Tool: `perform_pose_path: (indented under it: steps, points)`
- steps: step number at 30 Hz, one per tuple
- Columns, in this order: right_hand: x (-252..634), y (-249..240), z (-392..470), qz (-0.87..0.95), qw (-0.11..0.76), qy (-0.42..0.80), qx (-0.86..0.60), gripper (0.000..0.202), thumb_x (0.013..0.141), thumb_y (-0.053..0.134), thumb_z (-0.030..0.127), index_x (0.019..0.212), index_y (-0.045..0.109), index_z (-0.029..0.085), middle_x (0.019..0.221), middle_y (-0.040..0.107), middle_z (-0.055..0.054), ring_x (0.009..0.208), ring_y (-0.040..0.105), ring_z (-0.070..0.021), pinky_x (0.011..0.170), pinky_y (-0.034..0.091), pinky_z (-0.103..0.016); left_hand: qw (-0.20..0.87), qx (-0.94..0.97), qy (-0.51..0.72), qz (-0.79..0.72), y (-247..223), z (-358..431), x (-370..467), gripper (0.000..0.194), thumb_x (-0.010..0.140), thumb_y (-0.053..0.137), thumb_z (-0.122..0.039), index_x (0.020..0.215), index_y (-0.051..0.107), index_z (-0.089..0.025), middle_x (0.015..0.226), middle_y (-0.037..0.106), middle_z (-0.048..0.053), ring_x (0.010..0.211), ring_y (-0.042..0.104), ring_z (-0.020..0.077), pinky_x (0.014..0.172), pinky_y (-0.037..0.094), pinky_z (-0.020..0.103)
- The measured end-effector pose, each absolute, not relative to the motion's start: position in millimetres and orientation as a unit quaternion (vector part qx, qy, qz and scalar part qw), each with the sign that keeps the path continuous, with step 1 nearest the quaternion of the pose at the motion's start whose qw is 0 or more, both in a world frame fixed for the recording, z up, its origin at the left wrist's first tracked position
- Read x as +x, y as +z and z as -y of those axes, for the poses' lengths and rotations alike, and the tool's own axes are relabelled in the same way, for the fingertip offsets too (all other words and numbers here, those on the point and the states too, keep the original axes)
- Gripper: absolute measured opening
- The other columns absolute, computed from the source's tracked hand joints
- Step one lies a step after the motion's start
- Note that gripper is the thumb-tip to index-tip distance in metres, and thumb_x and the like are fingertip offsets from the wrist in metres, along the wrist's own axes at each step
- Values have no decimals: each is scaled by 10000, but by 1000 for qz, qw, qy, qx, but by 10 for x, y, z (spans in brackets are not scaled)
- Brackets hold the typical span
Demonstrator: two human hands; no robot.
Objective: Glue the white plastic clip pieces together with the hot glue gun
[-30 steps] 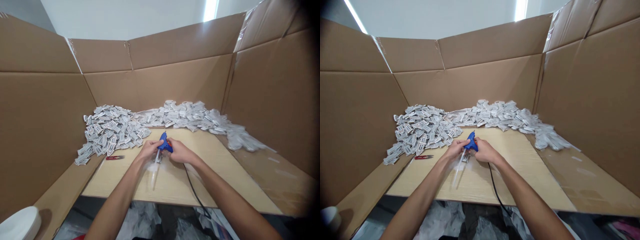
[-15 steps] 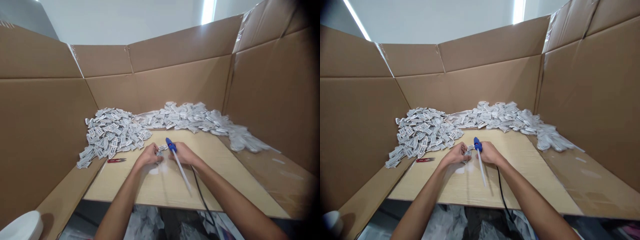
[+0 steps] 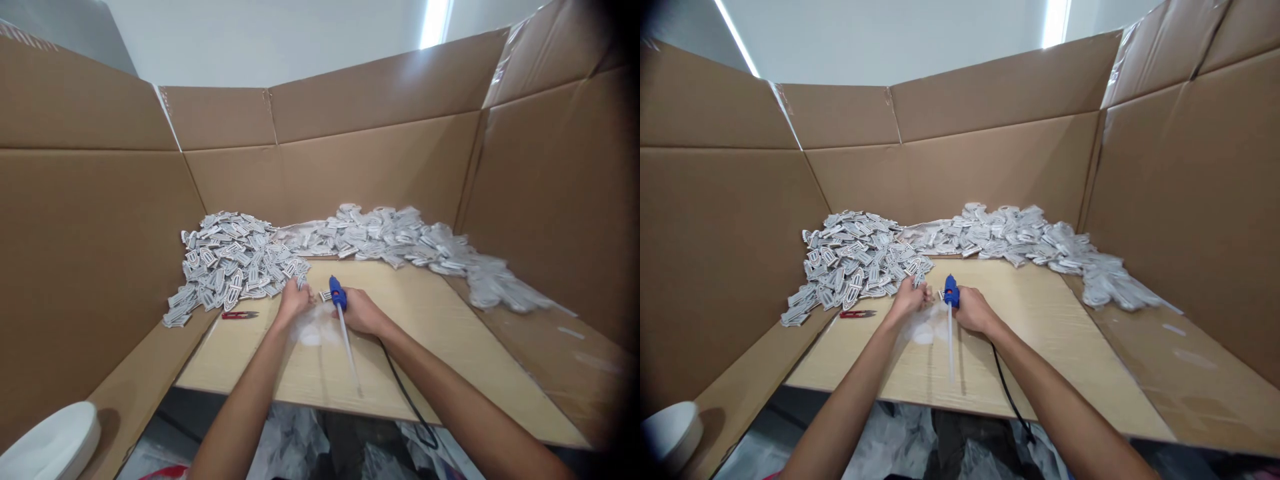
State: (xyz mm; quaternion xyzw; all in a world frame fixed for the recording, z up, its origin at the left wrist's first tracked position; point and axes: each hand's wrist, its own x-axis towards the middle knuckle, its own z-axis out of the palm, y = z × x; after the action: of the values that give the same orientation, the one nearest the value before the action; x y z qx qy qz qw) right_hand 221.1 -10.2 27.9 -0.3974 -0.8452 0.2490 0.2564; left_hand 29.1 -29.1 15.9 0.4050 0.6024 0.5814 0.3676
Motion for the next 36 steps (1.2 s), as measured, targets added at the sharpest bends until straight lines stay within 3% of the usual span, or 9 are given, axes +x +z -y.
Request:
perform_pose_path:
  steps: [6, 16, 27, 30, 33, 36]
  points:
    - [2271, 272, 63, 825, 316, 261, -389, 86, 744, 651, 178, 803, 592, 199, 794, 723, -45, 714, 645, -201, 659, 410, -254, 395, 464, 544, -577, 257, 355, 376, 163, 838, 676, -268, 835, 547, -169, 629, 601, -2, 477, 507, 86, 457, 340, 188]
    - [2326, 284, -33, 780, 404, 309, -364, 136, 756, 674, 298, 808, 608, 190, 769, 692, -21, 684, 613, -179, 638, 439, -263, 385, 567, 530, -499, 257, 389, 452, 284, 658, 857, -256, 770, 619, -148, 672, 594, 0, 572, 506, 97, 562, 376, 228]
    - [2305, 289, -36, 745, 452, 338, -356, 181, 796, 668, 359, 791, 640, 181, 745, 686, -30, 672, 613, -174, 647, 459, -273, 424, 526, 587, -447, 294, 421, 525, 379, 678, 862, -346, 864, 583, -171, 729, 628, 3, 588, 548, 103, 586, 430, 240]
    - [2344, 359, -11, 741, 493, 314, -331, 179, 804, 667, 359, 830, 619, 189, 797, 692, -35, 695, 612, -173, 665, 465, -277, 460, 529, 563, -437, 319, 436, 530, 396, 654, 869, -286, 908, 588, -171, 799, 666, 26, 640, 600, 123, 589, 439, 239]
    - [2388, 472, 73, 771, 482, 281, -306, 145, 805, 651, 326, 851, 601, 198, 802, 693, -33, 672, 594, -163, 657, 458, -273, 476, 565, 528, -418, 318, 438, 523, 365, 634, 852, -185, 917, 625, -150, 871, 687, 59, 721, 647, 144, 660, 477, 257]
    - [2403, 551, 158, 791, 465, 260, -300, 130, 789, 636, 291, 873, 583, 208, 791, 691, -23, 646, 580, -156, 636, 451, -265, 499, 593, 498, -388, 306, 442, 523, 313, 675, 827, -187, 928, 651, -133, 917, 691, 86, 730, 658, 149, 701, 492, 279]
